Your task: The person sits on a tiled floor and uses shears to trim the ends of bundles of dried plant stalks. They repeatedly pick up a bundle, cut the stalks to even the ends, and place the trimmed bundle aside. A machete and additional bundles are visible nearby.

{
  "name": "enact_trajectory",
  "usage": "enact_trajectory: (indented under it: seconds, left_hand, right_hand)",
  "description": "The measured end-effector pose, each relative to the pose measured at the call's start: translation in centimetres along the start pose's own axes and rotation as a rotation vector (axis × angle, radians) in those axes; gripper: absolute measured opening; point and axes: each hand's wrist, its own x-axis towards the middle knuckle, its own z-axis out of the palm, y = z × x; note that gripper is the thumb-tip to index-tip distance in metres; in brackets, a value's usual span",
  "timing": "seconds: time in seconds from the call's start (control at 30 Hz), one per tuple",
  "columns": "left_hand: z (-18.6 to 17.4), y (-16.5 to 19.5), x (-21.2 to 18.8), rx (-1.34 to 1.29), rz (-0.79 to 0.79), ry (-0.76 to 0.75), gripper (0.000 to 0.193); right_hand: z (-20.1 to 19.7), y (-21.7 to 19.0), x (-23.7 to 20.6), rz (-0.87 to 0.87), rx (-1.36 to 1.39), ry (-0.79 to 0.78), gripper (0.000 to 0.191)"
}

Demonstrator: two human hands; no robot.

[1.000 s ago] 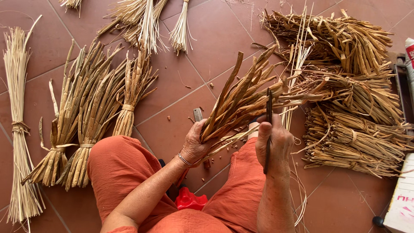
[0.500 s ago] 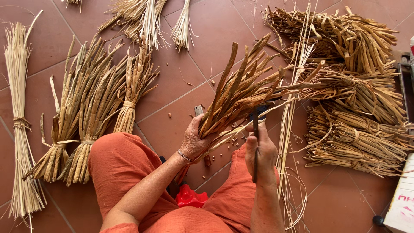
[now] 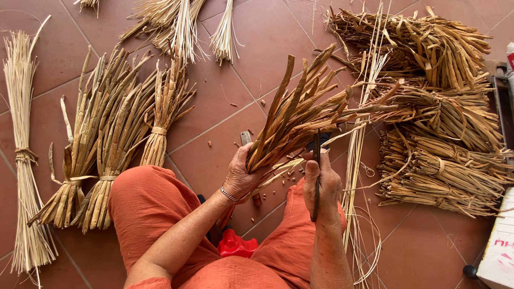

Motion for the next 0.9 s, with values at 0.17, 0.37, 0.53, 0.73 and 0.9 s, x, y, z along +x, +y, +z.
enact_trajectory:
  seconds: [0.17,0.37,0.53,0.73,0.9]
  left_hand:
    - [0.1,0.1,-0.1,-0.015,0.002,-0.002,0.07]
    - [0.0,0.0,0.1,-0.017,0.017,-0.004,0.069]
    - [-0.1,0.2,0.0,-0.053,-0.01,-0.011,0.069]
    - [0.2,0.2,-0.3,-0.006,0.018,-0.005,0.069]
    - [0.5,0.1,-0.4,0.018,0.049,0.005,0.069]
  right_hand:
    - [0.2,1.3,-0.3,0.064,0.084,-0.023,0.06]
    - [1.2,2.8,-0.4,0.079,0.038,0.0,0.062]
    - [0.6,1.5,-0.2,-0.041,0.047,0.017,0.065]
    - [-0.7,-1.0,1.1,-0.011,-0.056,-0.01,0.066]
    - [-1.7,-1.9,1.5,-0.062,-0.198,-0.009,0.069]
